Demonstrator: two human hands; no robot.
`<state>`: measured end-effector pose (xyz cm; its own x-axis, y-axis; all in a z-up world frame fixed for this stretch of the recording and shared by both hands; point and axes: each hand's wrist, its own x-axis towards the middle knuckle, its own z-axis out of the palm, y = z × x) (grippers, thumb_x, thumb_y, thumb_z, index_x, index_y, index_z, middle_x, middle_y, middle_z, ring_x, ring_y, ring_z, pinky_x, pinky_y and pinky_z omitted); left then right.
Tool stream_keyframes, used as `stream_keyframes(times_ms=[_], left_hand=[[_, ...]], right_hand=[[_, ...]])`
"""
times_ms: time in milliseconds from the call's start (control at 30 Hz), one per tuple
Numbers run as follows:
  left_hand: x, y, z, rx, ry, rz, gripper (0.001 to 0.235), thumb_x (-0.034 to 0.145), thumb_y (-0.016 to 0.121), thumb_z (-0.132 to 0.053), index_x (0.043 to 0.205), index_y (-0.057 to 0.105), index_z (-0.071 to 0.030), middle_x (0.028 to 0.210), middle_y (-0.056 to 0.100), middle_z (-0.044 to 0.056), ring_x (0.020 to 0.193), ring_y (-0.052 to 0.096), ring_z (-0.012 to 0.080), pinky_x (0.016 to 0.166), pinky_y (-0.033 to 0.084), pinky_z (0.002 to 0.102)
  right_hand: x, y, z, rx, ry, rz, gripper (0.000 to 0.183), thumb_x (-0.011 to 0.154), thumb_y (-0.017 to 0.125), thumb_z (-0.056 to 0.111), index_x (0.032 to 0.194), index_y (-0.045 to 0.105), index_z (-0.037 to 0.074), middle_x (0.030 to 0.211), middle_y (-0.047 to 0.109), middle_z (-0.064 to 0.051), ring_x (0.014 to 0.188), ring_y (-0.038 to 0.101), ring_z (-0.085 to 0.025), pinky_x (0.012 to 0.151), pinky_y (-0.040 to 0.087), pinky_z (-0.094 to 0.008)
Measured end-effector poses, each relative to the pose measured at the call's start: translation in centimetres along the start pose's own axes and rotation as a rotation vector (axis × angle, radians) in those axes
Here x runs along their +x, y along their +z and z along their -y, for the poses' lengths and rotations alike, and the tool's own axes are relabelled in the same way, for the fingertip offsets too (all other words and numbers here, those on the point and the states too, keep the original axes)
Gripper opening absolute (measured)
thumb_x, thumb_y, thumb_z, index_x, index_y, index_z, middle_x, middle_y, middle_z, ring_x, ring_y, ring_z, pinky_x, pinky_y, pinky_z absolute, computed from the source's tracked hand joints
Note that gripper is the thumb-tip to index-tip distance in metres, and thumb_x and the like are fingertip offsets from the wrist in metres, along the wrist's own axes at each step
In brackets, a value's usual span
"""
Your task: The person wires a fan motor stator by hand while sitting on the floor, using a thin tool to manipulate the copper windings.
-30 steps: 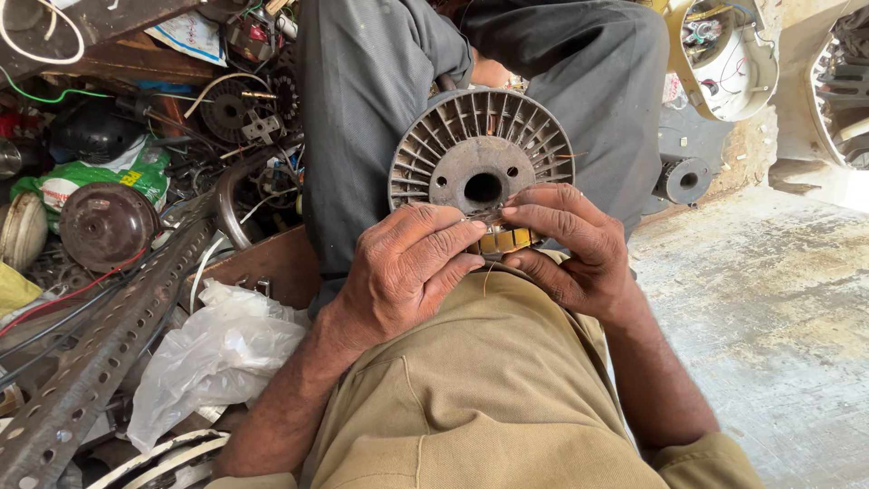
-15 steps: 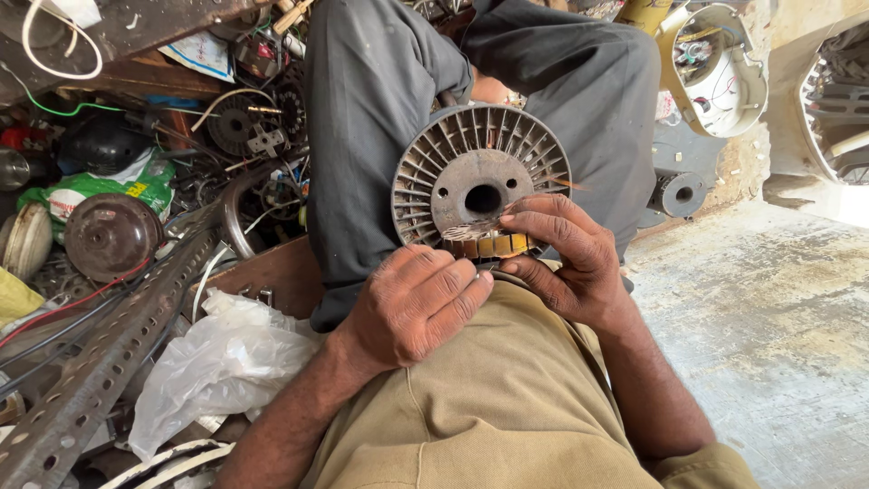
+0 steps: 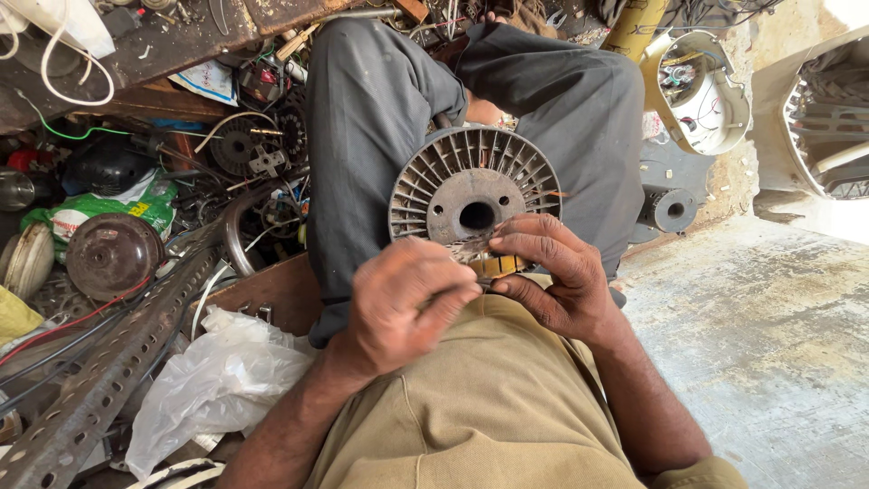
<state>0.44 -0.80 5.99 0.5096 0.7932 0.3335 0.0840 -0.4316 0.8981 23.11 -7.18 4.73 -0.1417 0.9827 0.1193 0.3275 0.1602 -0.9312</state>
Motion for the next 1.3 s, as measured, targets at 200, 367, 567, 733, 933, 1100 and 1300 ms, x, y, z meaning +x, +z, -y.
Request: stream_keyframes(times_ms=[200, 367, 567, 733, 933, 1100, 1300], left_hand=[[0.6, -0.4, 1.2, -0.19, -0.083, 0.175, 0.035, 0.09, 0.078, -0.004, 0.123, 0.065, -0.004, 0.116, 0.069, 0.011, 0.112, 0.072, 0.0252, 0.1, 0.061, 0.036], [1.3, -0.7, 1.4, -0.183, -0.208, 0.322, 0.047, 0.084, 0.076, -0.001, 0.128, 0.061, -0.007, 0.12, 0.067, 0.008, 0.117, 0.07, 0.0228, 0.103, 0.058, 0.035], [1.9, -0.5, 1.9, -0.214, -0.144, 0.308, 0.048, 0.084, 0.075, 0.002, 0.129, 0.061, -0.006, 0.121, 0.067, 0.009, 0.119, 0.069, 0.023, 0.106, 0.058, 0.036], [2.5, -0.5, 2.3, -0.239, -0.139, 0.347, 0.045, 0.085, 0.074, 0.001, 0.128, 0.062, -0.006, 0.12, 0.068, 0.009, 0.116, 0.07, 0.0218, 0.104, 0.059, 0.034], [3.1, -0.8, 2.6, -0.216, -0.06, 0.353, 0.04, 0.082, 0.073, 0.002, 0.121, 0.066, -0.005, 0.116, 0.069, 0.01, 0.113, 0.07, 0.0245, 0.102, 0.057, 0.036], [3.2, -0.9, 3.0, -0.219, -0.073, 0.341, 0.037, 0.085, 0.073, 0.001, 0.122, 0.066, -0.005, 0.117, 0.07, 0.01, 0.113, 0.071, 0.024, 0.1, 0.058, 0.036], [2.8, -0.6, 3.8, -0.201, -0.139, 0.167, 0.031, 0.09, 0.071, 0.003, 0.12, 0.067, -0.003, 0.116, 0.072, 0.012, 0.112, 0.073, 0.0238, 0.099, 0.059, 0.036]], right_hand=[[-0.3, 0.3, -0.6, 0.023, -0.037, -0.002, 0.041, 0.087, 0.083, 0.021, 0.121, 0.068, 0.003, 0.122, 0.069, -0.015, 0.119, 0.069, -0.026, 0.103, 0.056, -0.038], [-0.6, 0.1, -0.7, 0.069, 0.013, -0.015, 0.041, 0.088, 0.082, 0.022, 0.122, 0.068, 0.002, 0.123, 0.068, -0.015, 0.119, 0.069, -0.025, 0.101, 0.057, -0.036], [-0.7, 0.0, -1.0, 0.117, 0.027, -0.032, 0.041, 0.091, 0.08, 0.021, 0.126, 0.068, 0.002, 0.126, 0.068, -0.015, 0.121, 0.068, -0.024, 0.104, 0.056, -0.035], [-1.1, 0.1, -1.1, 0.096, 0.057, -0.056, 0.04, 0.092, 0.081, 0.02, 0.125, 0.068, 0.002, 0.126, 0.069, -0.014, 0.12, 0.069, -0.022, 0.103, 0.056, -0.034], [-1.5, 0.6, -1.2, 0.118, 0.092, -0.076, 0.041, 0.092, 0.08, 0.022, 0.126, 0.068, 0.003, 0.126, 0.069, -0.013, 0.119, 0.068, -0.021, 0.103, 0.055, -0.033], [-1.8, 1.2, -1.1, 0.207, 0.157, -0.137, 0.042, 0.093, 0.08, 0.018, 0.13, 0.066, 0.003, 0.127, 0.067, -0.013, 0.118, 0.066, -0.018, 0.1, 0.056, -0.032], [-2.3, 1.4, -1.0, 0.407, 0.219, -0.169, 0.048, 0.101, 0.071, 0.008, 0.144, 0.051, 0.002, 0.137, 0.064, -0.013, 0.128, 0.062, -0.018, 0.111, 0.052, -0.033]])
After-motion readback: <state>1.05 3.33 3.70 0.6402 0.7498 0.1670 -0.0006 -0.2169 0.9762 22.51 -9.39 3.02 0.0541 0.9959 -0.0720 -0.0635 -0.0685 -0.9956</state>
